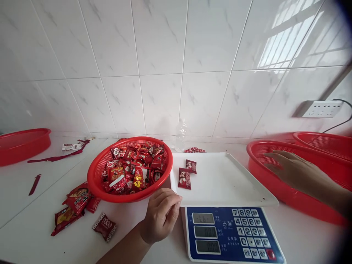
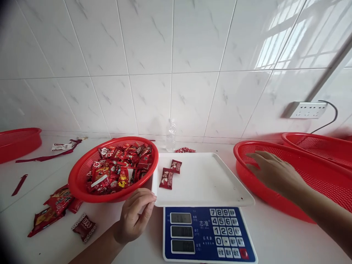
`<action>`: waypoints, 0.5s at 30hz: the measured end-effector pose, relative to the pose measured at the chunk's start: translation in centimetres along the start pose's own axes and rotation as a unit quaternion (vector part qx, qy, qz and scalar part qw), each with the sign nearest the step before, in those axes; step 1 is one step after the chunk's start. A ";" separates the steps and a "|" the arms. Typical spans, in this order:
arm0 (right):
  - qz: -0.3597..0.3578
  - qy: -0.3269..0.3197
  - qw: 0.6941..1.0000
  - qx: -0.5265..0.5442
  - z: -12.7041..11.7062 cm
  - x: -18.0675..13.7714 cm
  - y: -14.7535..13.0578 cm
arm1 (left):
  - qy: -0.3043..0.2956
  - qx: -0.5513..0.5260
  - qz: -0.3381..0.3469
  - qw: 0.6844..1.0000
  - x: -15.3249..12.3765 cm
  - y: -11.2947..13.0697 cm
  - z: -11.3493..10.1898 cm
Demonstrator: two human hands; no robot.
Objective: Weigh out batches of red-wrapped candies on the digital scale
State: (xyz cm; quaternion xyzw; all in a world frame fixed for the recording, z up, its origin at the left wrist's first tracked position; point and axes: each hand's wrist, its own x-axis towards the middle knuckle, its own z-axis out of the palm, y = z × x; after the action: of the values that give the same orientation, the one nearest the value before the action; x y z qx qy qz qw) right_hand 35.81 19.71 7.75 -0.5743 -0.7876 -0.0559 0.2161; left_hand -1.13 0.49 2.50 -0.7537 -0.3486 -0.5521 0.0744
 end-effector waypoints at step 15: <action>-0.237 -0.235 0.934 0.124 5.5 -0.6 -22.7 | 0.001 0.023 -0.020 1.000 -0.5 -0.4 0.3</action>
State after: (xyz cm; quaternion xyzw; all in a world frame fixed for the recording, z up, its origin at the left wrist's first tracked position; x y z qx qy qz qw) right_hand 13.32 13.41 6.20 -0.3362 -0.9299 0.1293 0.0744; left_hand -1.22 0.70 1.80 -0.7445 -0.3758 -0.5458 0.0808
